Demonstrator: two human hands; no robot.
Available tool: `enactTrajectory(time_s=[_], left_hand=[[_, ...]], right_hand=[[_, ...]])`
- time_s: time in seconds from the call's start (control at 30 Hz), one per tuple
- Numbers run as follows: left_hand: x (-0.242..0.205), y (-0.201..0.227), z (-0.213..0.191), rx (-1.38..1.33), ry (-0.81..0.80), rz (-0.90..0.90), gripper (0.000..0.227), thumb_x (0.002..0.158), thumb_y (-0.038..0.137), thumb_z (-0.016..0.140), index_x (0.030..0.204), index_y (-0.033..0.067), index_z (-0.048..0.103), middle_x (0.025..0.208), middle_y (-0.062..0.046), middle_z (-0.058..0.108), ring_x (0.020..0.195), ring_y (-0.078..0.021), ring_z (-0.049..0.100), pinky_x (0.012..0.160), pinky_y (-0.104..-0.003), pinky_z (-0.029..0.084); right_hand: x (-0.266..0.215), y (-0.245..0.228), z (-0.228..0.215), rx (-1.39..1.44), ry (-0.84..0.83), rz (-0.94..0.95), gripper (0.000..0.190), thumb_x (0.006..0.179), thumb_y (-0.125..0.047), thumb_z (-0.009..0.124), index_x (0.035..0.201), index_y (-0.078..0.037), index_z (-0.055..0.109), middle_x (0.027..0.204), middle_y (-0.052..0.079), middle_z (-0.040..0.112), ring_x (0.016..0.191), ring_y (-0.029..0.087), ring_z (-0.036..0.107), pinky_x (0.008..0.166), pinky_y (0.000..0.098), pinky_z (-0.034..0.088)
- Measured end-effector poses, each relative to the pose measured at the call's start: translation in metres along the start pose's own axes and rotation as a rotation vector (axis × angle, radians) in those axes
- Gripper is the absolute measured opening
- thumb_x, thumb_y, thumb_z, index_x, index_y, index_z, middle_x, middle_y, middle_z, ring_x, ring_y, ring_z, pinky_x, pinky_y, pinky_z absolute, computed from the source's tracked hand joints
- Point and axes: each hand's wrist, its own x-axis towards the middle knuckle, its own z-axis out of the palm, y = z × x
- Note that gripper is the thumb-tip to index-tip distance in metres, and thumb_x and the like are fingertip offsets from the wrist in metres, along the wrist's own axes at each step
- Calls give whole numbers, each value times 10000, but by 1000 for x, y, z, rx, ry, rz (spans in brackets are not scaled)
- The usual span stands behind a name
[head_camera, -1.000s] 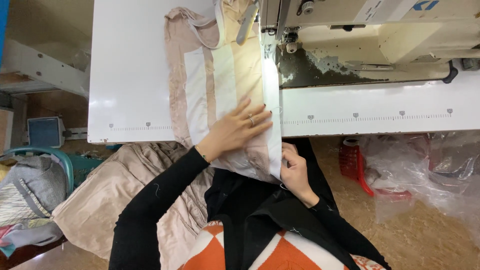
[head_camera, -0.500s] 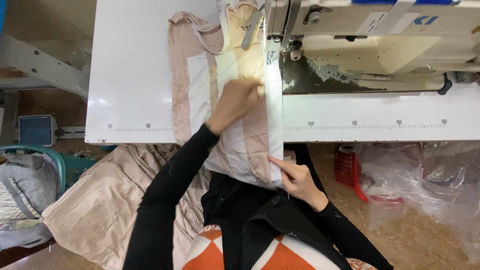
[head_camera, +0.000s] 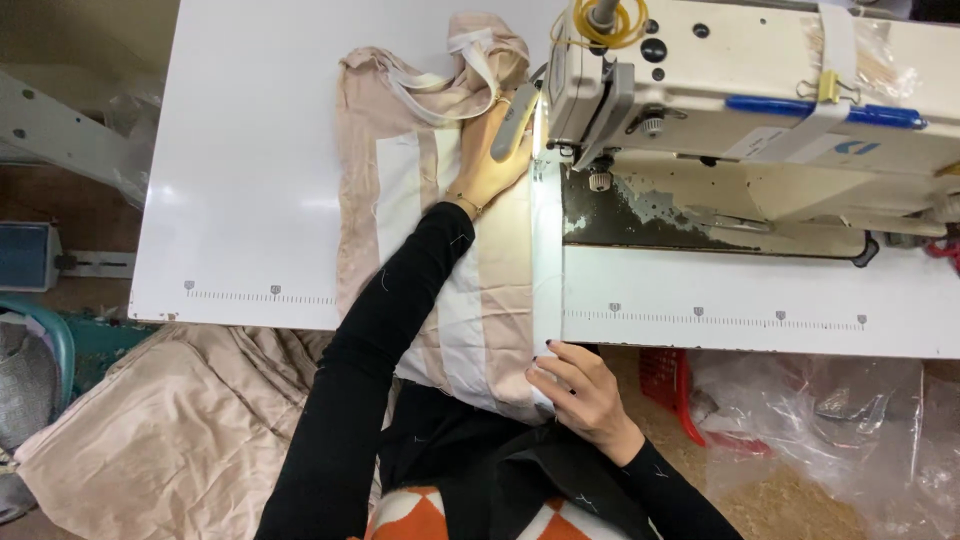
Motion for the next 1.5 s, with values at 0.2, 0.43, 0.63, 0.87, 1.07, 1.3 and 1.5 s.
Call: enactTrajectory(time_s=[0.2, 0.43, 0.63, 0.87, 1.07, 1.3, 1.5], left_hand=[[44, -59, 34, 274, -54, 264, 298, 926, 202, 666, 1143, 0, 642, 1156, -190, 640, 945, -376, 721, 749, -461, 606], [98, -59, 33, 731, -69, 566, 351, 889, 435, 813, 891, 118, 661, 939, -83, 681, 1044, -296, 567, 634, -419, 519], [140, -76, 39, 672, -134, 483, 329, 963, 396, 746, 987, 77, 670, 1107, -115, 690, 1166, -327, 526, 714, -439, 539], [158, -81, 39, 594, 110, 769, 277, 958, 293, 793, 885, 111, 598, 892, -49, 599, 823, -267, 564, 773, -386, 460], [42, -8, -33, 630, -251, 245, 885, 927, 113, 877, 1576, -33, 293, 1649, -249, 186, 1547, -416, 191, 1283, -551, 270], [-120, 79, -99, 343, -595, 317, 424, 1010, 340, 601, 1326, 58, 611, 1407, -229, 578, 1398, -447, 460, 1169, -666, 258], [-209, 120, -56, 371, -439, 445, 522, 942, 439, 685, 1262, 26, 671, 1195, -168, 651, 1275, -366, 589, 1174, -545, 360]], right_hand=[[40, 18, 0, 132, -32, 101, 232, 1005, 13, 525, 993, -31, 752, 993, 97, 766, 968, 249, 750, 932, 414, 613], [60, 51, 11, 252, -166, 256, 379, 923, 191, 463, 1067, -40, 728, 1111, 92, 763, 1118, 277, 731, 1060, 440, 576], [89, 66, 19, 228, -158, 377, 177, 952, 29, 623, 1085, -29, 725, 1116, 99, 760, 1150, 294, 714, 1088, 439, 546], [83, 80, 27, 226, -169, 412, 700, 558, 244, 373, 1126, 4, 704, 1190, 139, 734, 1269, 371, 640, 1178, 472, 479], [61, 91, -9, 410, -238, 497, 509, 863, 218, 518, 1277, -35, 674, 1357, 155, 675, 1388, 361, 562, 1271, 457, 372], [6, 203, -97, -722, -239, 463, 312, 1086, -56, 628, 1384, -113, 697, 1333, 77, 656, 1301, 297, 558, 1034, 430, 480], [7, 250, -45, -726, -292, 439, 270, 1092, -139, 543, 1335, -170, 658, 1047, 64, 655, 831, 291, 723, 599, 398, 620]])
